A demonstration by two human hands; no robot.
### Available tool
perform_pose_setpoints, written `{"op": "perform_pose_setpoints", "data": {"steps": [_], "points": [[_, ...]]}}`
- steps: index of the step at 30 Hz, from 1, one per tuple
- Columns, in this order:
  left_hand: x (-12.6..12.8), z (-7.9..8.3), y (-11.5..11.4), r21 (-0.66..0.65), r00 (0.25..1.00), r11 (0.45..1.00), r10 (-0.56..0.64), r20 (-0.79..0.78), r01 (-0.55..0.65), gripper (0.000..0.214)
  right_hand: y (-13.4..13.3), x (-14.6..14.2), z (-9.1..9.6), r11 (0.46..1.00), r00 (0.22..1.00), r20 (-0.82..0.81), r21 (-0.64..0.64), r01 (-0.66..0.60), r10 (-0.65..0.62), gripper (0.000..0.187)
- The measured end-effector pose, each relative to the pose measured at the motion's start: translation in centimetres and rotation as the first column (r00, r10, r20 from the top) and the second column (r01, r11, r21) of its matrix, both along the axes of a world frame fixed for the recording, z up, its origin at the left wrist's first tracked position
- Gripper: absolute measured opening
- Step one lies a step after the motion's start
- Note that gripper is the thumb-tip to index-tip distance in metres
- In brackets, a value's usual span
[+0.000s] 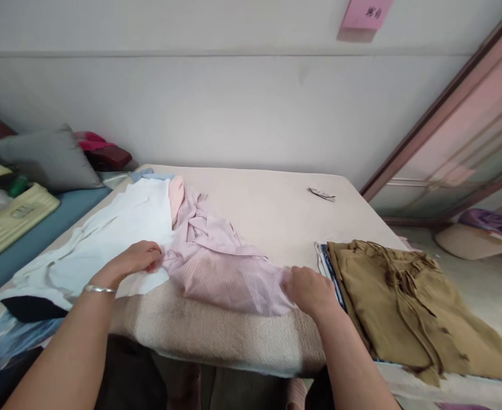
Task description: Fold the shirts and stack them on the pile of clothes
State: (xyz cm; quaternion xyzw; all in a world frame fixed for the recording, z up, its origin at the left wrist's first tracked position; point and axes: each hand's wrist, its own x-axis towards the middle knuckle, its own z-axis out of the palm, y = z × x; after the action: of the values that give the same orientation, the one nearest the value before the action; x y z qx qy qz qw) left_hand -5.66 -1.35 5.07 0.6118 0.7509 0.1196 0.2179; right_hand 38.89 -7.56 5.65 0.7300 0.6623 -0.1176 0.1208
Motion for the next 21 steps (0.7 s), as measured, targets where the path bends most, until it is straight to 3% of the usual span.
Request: {"op": "perform_pose_setpoints", "data": {"steps": [3,6,9,16,21], "points": [[0.6,0.0,1.0,0.038,0.983,0.992,-0.112,-0.145,0.119,0.034,0.8,-0.6,-0.1,0.984,0.999,-0.041,0.179,0.006,0.002,0.032],[1.8,-0.4,1.7,0.087,0.968,0.964,-0.248,-0.045,0.252,0.037,1.4,-2.0,-1.0,0.978,0.994,-0.093,0.206,-0.044,0.064,0.027],[2.4,-0.8,1.8,0.063,0.928,0.931,-0.364,0.075,0.360,0.033,1.4,-3.7,-2.1,0.974,0.994,-0.020,0.201,-0.104,0.111,0.027],[2.4,-1.3,1.9,0.106,0.927,0.946,-0.322,0.194,0.307,0.016,0.8,-5.5,-3.4,0.947,0.977,0.104,0.247,-0.205,0.185,0.026],[2.0,-0.7,1.8,0.146,0.934,0.964,-0.254,0.253,0.223,0.012,1.0,-4.8,-2.5,0.968,0.990,0.066,0.212,-0.132,0.121,0.032]]}}
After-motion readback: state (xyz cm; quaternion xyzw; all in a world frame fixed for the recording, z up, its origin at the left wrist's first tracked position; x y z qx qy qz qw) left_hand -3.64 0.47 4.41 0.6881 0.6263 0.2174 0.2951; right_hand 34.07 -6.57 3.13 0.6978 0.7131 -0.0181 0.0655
